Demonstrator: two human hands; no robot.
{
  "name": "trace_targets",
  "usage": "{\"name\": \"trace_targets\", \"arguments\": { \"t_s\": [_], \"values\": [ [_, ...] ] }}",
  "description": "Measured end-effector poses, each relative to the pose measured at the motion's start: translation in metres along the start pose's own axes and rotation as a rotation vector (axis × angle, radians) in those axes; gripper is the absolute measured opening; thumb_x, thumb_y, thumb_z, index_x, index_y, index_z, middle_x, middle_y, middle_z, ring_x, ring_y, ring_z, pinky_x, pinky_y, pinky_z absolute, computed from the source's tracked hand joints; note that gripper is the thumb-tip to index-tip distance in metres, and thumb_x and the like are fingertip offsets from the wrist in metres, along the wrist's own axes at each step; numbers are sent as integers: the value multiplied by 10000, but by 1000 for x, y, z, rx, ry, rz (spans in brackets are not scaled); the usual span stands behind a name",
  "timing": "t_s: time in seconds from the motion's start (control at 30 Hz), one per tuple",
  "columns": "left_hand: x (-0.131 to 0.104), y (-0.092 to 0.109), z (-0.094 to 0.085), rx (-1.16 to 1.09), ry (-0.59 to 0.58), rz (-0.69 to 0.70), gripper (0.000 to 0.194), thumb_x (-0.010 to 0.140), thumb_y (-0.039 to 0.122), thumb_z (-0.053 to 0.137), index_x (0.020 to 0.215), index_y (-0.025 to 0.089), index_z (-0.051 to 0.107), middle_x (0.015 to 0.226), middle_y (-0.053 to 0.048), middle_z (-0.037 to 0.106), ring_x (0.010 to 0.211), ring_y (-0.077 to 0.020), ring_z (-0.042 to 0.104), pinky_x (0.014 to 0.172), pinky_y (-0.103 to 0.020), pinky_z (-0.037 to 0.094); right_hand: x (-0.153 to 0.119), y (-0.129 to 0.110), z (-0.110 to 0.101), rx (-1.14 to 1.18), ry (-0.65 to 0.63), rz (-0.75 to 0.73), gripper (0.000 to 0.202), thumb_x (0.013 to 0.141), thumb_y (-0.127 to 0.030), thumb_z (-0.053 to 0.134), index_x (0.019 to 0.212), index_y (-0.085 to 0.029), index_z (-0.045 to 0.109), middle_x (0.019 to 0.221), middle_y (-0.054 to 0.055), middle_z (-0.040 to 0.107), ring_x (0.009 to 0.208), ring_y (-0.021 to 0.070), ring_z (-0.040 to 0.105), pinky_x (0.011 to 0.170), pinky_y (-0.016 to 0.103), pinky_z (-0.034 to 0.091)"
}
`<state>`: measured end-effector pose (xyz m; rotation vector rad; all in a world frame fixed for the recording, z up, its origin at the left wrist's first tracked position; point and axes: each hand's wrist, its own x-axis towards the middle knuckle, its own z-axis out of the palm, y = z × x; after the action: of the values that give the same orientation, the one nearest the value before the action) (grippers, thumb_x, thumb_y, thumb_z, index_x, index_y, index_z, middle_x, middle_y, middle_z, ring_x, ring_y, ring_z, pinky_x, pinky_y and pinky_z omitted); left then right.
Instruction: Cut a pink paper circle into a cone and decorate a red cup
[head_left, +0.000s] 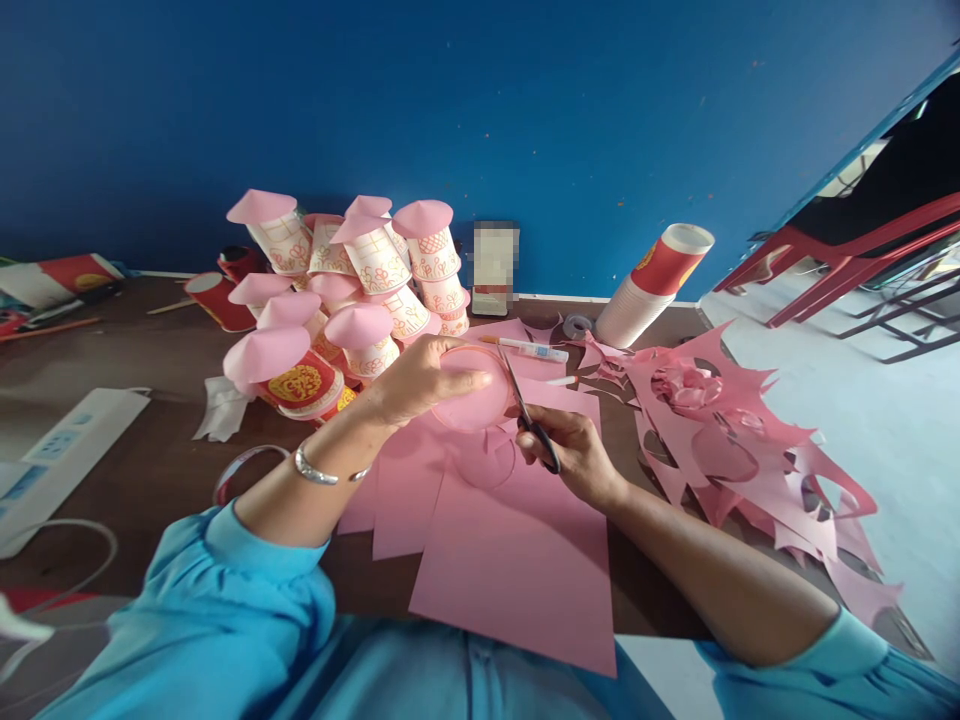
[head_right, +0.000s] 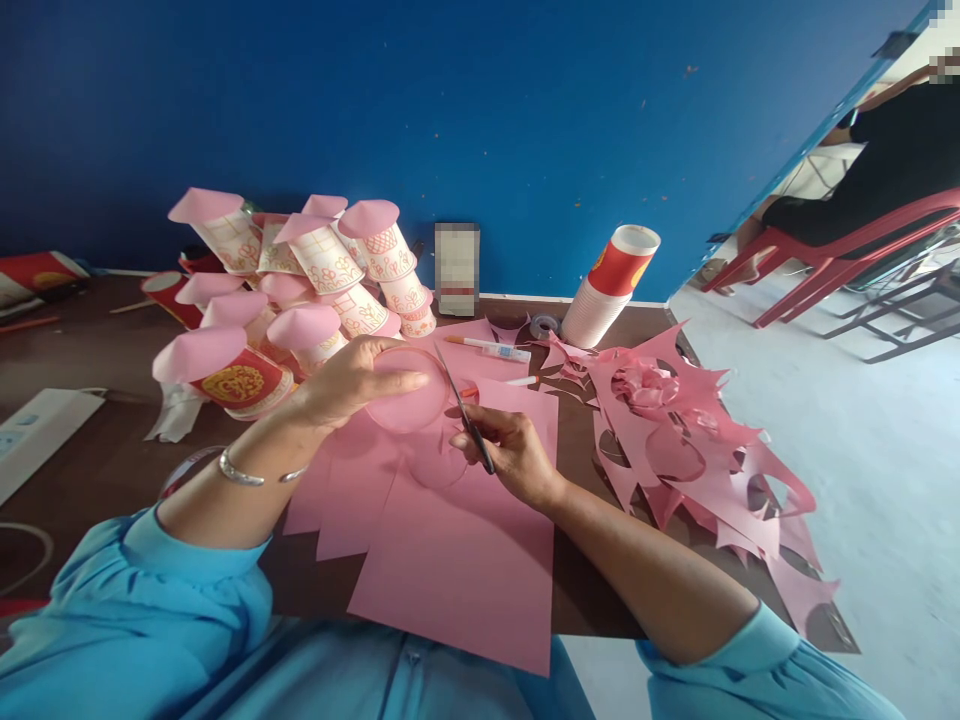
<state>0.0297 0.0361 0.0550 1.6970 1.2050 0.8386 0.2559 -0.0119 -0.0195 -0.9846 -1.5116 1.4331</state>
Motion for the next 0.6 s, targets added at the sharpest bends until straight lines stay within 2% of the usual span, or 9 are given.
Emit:
{"name": "trace_targets", "arguments": {
  "t_s": [0.1,0.23,0.4,0.6],
  "values": [
    [0,2,-1,12,2,-29,233,749,413,773,822,192,756,822,-15,719,832,-200,634,741,-301,514,0,1,-1,2,3,14,496,794,-563,821,1096,-171,790,615,-30,539,568,120,475,519,259,429],
    [-1,2,-4,-12,-56,-34,223,782,403,752,735,187,718,700,6,638,714,-162,564,682,-289,478,0,0,-1,6,-9,32,477,783,-545,837,1065,-163,792,611,-28,551,576,119,482,533,260,430],
    [0,1,-7,-27,-88,-15,241,786,388,757,672,190,680,673,11,623,701,-158,556,692,-290,477,0,-5,-1,1,-35,40,475,787,-557,833,1034,-154,789,592,-30,552,562,113,464,522,257,414],
    [1,-3,-10,-19,-117,-5,255,790,406,761,697,182,680,679,19,602,670,-138,509,638,-269,420,0,-4,-1,20,-37,70,489,783,-532,840,1072,-141,790,590,-32,548,558,112,464,534,263,423]
  ]
}}
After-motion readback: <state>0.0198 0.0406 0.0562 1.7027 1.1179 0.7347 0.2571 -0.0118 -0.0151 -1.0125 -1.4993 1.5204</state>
